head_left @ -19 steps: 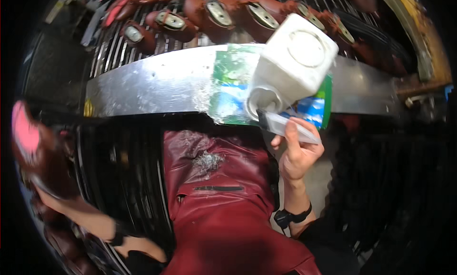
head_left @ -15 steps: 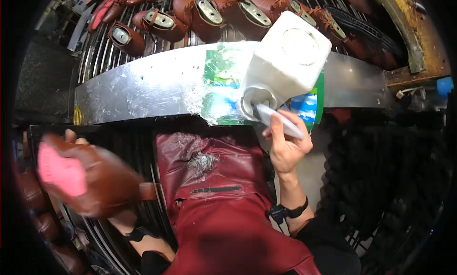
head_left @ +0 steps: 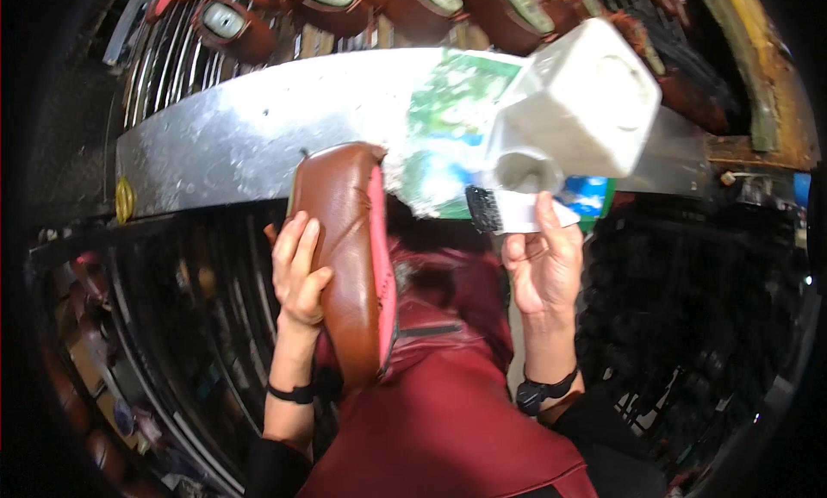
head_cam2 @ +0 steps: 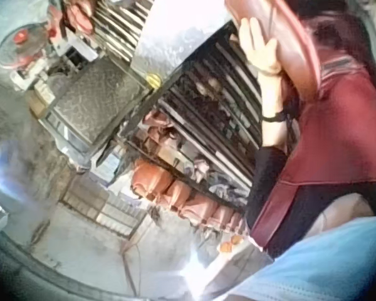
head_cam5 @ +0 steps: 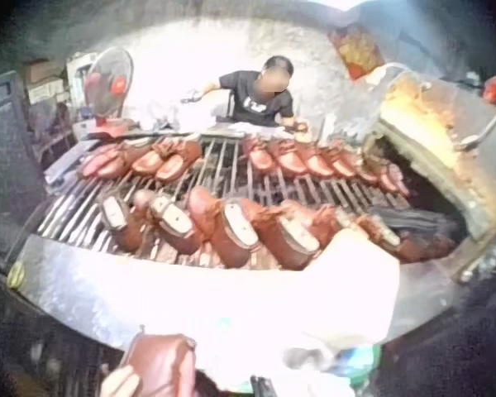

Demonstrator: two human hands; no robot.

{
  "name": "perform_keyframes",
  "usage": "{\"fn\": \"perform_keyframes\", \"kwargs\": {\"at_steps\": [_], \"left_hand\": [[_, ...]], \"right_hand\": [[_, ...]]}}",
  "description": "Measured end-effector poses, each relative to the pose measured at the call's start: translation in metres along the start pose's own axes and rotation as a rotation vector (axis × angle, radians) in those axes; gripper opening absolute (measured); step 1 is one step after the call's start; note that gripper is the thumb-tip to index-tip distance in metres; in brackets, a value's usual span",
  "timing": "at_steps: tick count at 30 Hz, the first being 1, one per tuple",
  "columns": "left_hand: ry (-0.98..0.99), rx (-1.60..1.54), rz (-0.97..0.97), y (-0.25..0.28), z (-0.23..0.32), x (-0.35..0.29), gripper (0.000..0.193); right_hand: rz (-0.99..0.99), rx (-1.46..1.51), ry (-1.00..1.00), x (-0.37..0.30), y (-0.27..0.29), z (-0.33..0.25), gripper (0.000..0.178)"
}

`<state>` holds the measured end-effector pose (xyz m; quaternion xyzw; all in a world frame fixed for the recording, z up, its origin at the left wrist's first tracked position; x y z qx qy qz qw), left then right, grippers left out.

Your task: Applying glue or adhesive to the surface of shoe uppers and then placing them on a conveyor, then retrieving shoe soles.

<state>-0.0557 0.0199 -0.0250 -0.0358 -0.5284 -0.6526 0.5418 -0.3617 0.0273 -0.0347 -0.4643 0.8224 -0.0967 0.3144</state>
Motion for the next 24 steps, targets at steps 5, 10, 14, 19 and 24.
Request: {"fn": "perform_keyframes", "kwargs": {"at_steps": [5,10,14,19,24], "left_hand": [[-0.024,0.092,-0.01,-0.011,-0.005,-0.019,0.029],[0.001,0.097,0.006,-0.005,-0.004,-0.02,0.031],[0.003,0.058,-0.01,-0.004,-0.006,-0.019,0.032],[0.019,0.062,-0.014,-0.002,-0.004,-0.018,0.033],[-0.001,0.04,0.029,-0.003,-0.006,-0.02,0.03]], "right_hand": [[-0.3,-0.1,0.011,-0.006,-0.053,0.039,0.019],[-0.393,-0.43,0.182,-0.019,-0.069,0.04,0.018],[-0.34,-0.492,0.23,-0.01,-0.073,0.04,0.017],[-0.306,-0.467,0.292,0.037,-0.101,0.035,0.015],[-0.309,-0.413,0.289,0.067,-0.112,0.027,0.016]]}}
Point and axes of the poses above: each hand's wrist, its own x-axis towards the middle knuckle, its own y-axis out of the back of the hand, z = x × y, the point moved 8 cm from there along x, towards the middle knuckle, and after that the axes turned 5 degrees about -x, right-handed, at the moved point
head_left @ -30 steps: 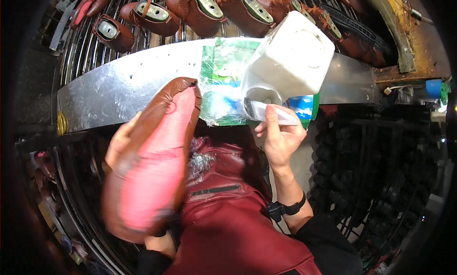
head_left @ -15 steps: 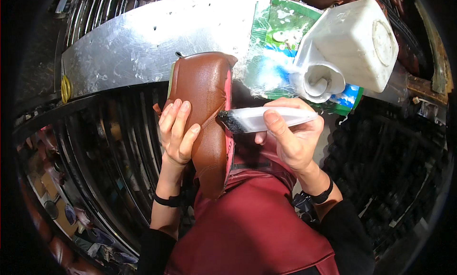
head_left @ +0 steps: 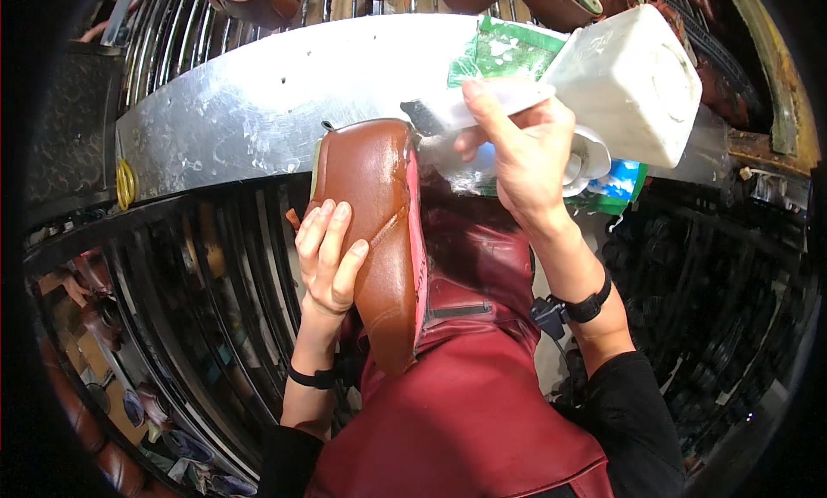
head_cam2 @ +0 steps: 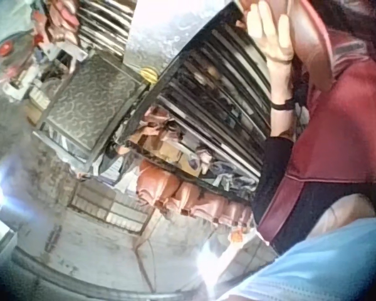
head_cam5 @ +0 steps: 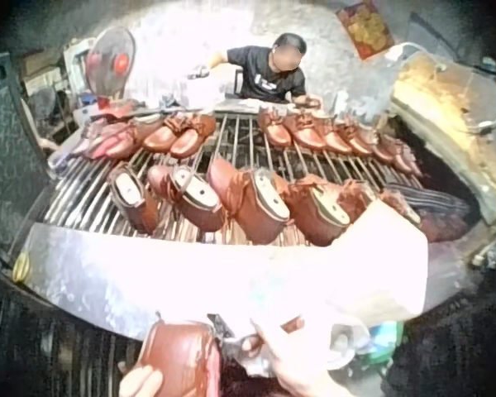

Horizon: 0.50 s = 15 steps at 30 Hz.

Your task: Applying glue or adhesive to the surface of shoe uppers and then placing them on a conveyor, then retrieving shoe soles.

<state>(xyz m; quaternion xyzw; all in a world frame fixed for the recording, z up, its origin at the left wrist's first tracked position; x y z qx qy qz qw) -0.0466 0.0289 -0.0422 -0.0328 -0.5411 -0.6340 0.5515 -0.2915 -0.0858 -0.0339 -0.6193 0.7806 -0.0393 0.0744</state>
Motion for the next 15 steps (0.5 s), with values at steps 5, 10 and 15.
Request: {"fn": "perform_keyframes", "kwargs": {"at_steps": [5,10,15], "left_hand": [[-0.01,-0.009,0.0,0.0,0.0,0.002,0.028],[-0.02,-0.002,0.007,-0.001,-0.001,0.001,0.029],[0.003,-0.002,0.023,0.0,-0.001,-0.001,0.027]], "right_hand": [[-0.063,0.042,-0.01,-0.016,0.002,0.002,0.016],[-0.056,0.028,0.049,-0.013,0.002,-0.006,0.016],[-0.055,0.027,0.006,-0.012,-0.005,0.0,0.012]]}}
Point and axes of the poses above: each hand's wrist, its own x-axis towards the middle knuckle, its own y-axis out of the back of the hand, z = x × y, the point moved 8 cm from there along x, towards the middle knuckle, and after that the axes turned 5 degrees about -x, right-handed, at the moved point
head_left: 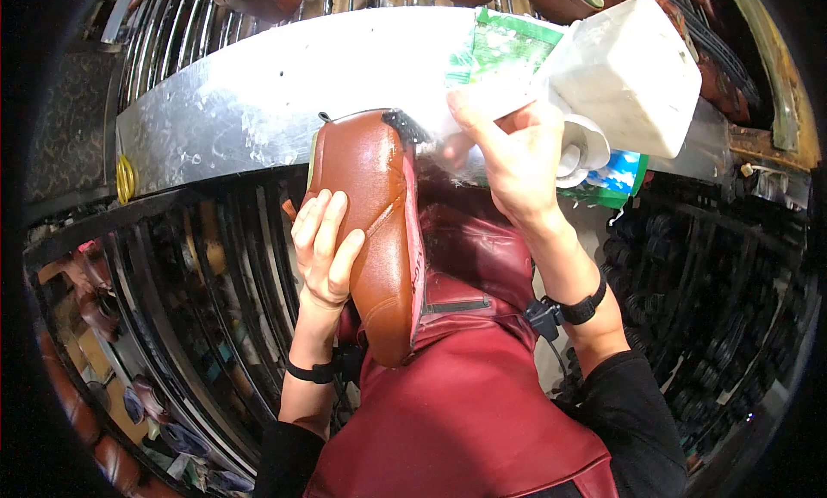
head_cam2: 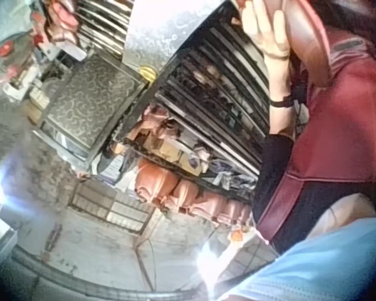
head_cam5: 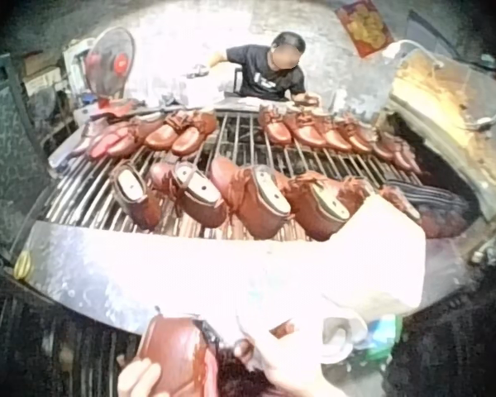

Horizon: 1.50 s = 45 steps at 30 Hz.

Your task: Applying glue or adhesive to the surface of shoe uppers and then placing them on a conveyor, then retrieving shoe soles.

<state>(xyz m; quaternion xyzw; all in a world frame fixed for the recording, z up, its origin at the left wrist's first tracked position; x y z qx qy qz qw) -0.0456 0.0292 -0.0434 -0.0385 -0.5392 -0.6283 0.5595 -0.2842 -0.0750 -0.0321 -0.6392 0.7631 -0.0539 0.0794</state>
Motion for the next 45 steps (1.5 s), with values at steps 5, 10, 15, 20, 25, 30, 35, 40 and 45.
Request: {"fn": "perform_keyframes", "kwargs": {"at_steps": [5,10,15,20,25,30,35,40,45], "left_hand": [[-0.016,0.005,-0.008,0.0,0.001,0.001,0.026],[-0.007,-0.001,-0.004,0.0,0.001,0.002,0.027],[-0.007,0.02,-0.004,-0.002,0.001,0.006,0.029],[-0.029,0.045,0.013,-0.002,0.006,0.007,0.031],[-0.025,0.066,0.055,0.0,0.005,0.004,0.031],[-0.031,0.062,0.015,-0.001,0.008,0.008,0.027],[-0.042,0.036,0.078,0.001,0.006,0.009,0.031],[-0.041,0.066,0.064,0.001,0.013,0.016,0.031],[-0.027,0.082,0.044,0.003,0.02,0.024,0.034]], "right_hand": [[-0.061,-0.13,-0.123,-0.033,0.006,-0.001,0.012],[-0.006,-0.045,-0.148,-0.074,0.012,0.007,0.008],[-0.215,-0.162,0.049,-0.099,0.006,-0.01,0.011],[-0.128,-0.138,0.027,-0.094,0.017,-0.03,0.01],[-0.057,0.02,-0.104,-0.09,0.007,0.0,0.007],[-0.188,-0.108,-0.031,-0.118,0.012,-0.01,0.011],[-0.372,-0.181,0.294,-0.135,-0.003,-0.047,0.008],[-0.593,-0.291,0.557,-0.185,-0.014,-0.065,0.025],[-0.693,-0.389,0.618,-0.194,-0.016,-0.085,0.026]]}}
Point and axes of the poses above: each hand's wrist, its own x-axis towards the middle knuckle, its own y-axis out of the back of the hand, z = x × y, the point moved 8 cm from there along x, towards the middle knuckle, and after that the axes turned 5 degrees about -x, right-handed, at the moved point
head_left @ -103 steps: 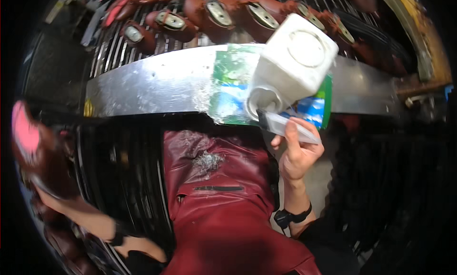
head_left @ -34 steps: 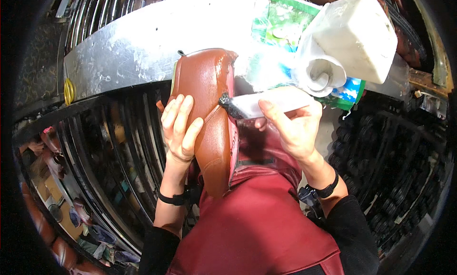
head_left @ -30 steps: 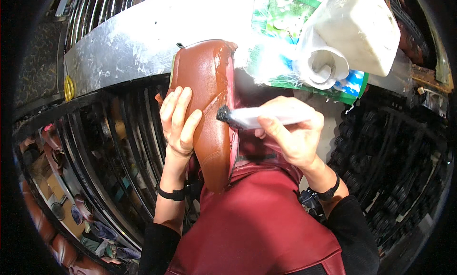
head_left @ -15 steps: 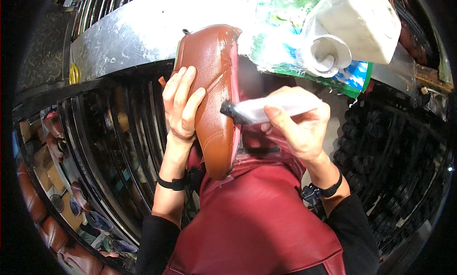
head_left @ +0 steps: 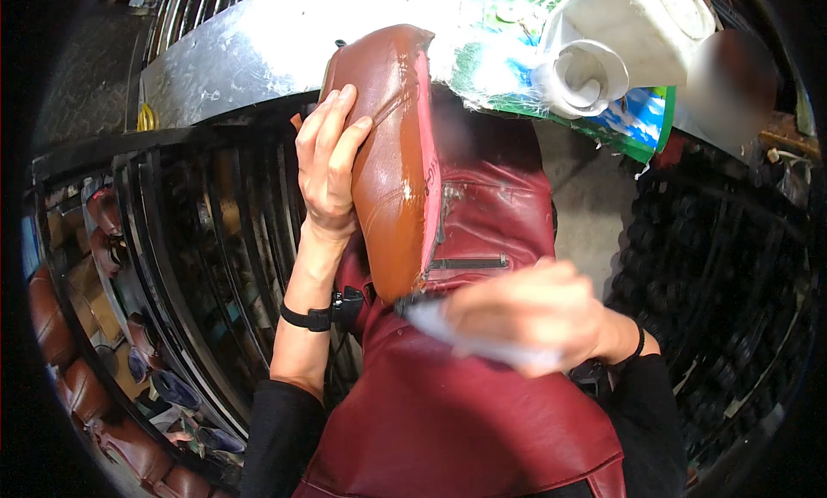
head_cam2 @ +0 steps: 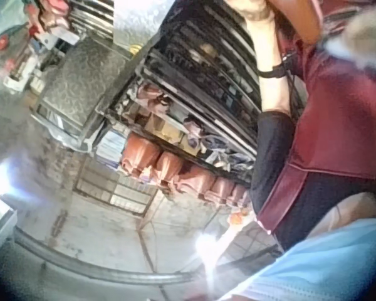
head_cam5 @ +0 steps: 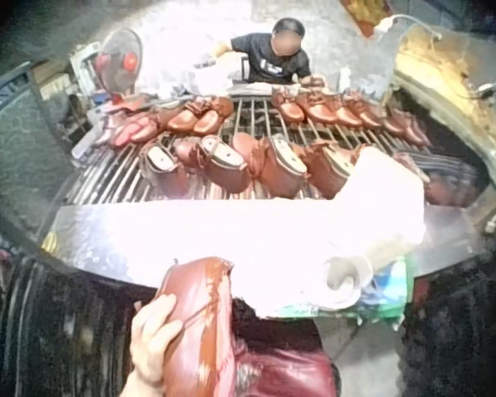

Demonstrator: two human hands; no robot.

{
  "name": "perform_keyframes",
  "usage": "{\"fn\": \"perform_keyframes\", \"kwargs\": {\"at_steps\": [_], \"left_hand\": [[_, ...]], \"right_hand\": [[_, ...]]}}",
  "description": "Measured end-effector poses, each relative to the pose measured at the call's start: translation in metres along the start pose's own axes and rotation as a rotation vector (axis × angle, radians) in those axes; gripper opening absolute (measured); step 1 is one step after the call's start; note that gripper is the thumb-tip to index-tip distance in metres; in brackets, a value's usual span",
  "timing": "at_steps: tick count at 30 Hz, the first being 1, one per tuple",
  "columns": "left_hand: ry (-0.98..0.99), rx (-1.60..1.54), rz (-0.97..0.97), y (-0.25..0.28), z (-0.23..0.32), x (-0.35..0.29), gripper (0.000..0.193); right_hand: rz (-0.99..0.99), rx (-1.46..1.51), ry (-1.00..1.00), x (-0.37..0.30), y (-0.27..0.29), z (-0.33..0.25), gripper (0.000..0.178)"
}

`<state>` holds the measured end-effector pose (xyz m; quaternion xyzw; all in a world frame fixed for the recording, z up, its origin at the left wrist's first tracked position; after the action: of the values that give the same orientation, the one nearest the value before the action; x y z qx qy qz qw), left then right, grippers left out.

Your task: Applying glue or adhesive to the surface of shoe uppers and then placing them on a conveyor, then retrieving shoe soles.

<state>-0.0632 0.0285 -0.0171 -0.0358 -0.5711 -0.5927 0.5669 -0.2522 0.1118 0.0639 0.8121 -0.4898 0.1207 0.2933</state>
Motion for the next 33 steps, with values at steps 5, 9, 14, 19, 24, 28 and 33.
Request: {"fn": "perform_keyframes", "kwargs": {"at_steps": [5,9,14,19,24,28,33], "left_hand": [[0.001,0.013,-0.013,0.002,0.007,0.011,0.042],[0.05,-0.01,-0.022,0.005,0.008,0.02,0.053],[0.115,0.0,-0.065,0.006,0.008,0.028,0.057],[0.104,0.047,-0.094,0.002,0.006,0.027,0.057],[0.148,0.016,-0.097,0.006,0.011,0.036,0.06],[0.185,-0.022,-0.127,0.007,0.01,0.045,0.063],[0.201,-0.041,-0.145,0.011,0.008,0.064,0.065]], "right_hand": [[0.473,0.497,-0.628,0.0,0.039,0.069,0.015],[0.335,0.17,-0.461,0.012,0.047,0.048,0.016],[0.422,0.331,-0.542,0.018,0.059,0.03,0.014],[0.416,0.37,-0.589,0.023,0.064,0.052,0.016],[0.512,0.388,-0.592,0.025,0.063,0.063,0.011],[0.314,0.126,-0.297,0.047,0.063,0.008,0.014],[0.151,-0.038,-0.063,0.063,0.066,-0.02,0.028]]}}
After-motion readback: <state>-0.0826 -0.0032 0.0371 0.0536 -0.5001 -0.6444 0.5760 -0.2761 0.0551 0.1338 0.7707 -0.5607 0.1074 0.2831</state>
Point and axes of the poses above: each hand's wrist, its own x-axis towards the middle knuckle, its own y-axis out of the back of the hand, z = x × y, the point moved 8 cm from there along x, towards the middle knuckle, and after that the axes turned 5 degrees about -x, right-handed, at the moved point
